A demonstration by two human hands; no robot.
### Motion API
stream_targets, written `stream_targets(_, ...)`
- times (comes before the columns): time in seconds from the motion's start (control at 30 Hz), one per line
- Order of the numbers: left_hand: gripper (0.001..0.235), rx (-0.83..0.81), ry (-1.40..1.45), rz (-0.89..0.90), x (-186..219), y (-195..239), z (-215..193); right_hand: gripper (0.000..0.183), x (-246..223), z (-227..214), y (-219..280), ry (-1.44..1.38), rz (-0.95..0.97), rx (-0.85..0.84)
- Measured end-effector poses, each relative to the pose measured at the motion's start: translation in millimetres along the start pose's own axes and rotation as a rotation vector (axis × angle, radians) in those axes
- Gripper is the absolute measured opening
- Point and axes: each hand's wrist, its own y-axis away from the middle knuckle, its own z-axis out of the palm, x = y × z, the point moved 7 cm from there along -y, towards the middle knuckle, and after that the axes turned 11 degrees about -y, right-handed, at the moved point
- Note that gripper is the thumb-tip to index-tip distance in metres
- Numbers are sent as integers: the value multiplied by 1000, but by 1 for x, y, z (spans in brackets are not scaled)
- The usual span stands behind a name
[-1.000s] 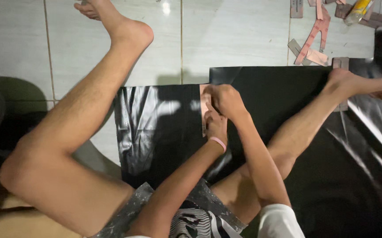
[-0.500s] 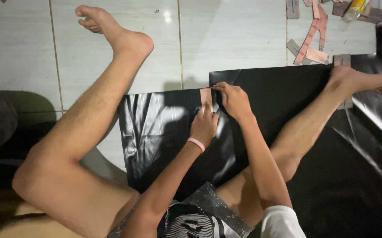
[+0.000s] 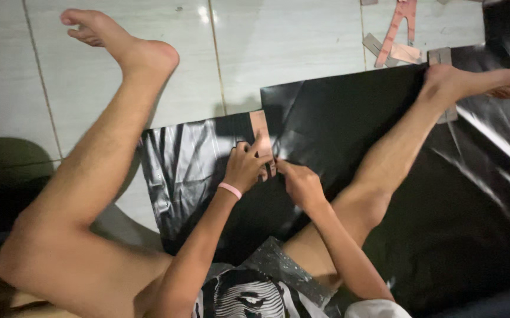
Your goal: The person sits on the floor and uses a small rectangular template to mark a large black sheet of material. They repeatedly position the template, trace or mark along its edges, and reposition it to create multiple aligned marks across the sheet.
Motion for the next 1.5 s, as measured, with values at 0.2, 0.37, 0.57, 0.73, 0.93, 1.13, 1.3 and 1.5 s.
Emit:
stream_targets(0.2,34,-7,-41,-18,1,1,9,35,-24,4,34,77,-47,-68)
stream_targets(0.37,28,-40,-1,-52,1,2,5,39,-39,9,40,64,-181,-47)
stream_targets(0.57,31,-58,-10,-52,0,2,-2,41,-14,3,38,-170,-42,-93)
stream_targets(0.73,37,-104,6,-49,-2,1,-1,32,-5,-17,34,-321,-21,-29)
stream_targets(0.93,40,-141,0,-61,-5,1,6,39,-12,-1,23,-333,34,-233)
stream_targets(1.13,45,-146,-21,-58,-9,1,14,38,-20,-5,12,-275,9,-240)
stream_targets(1.3,43,-196,-2,-76,-9,1,19,31,-23,-7,9,-320,23,-226)
stream_targets(1.5,47,-231,27,-97,-9,2,18,28,-15,-8,2,-249,57,-246)
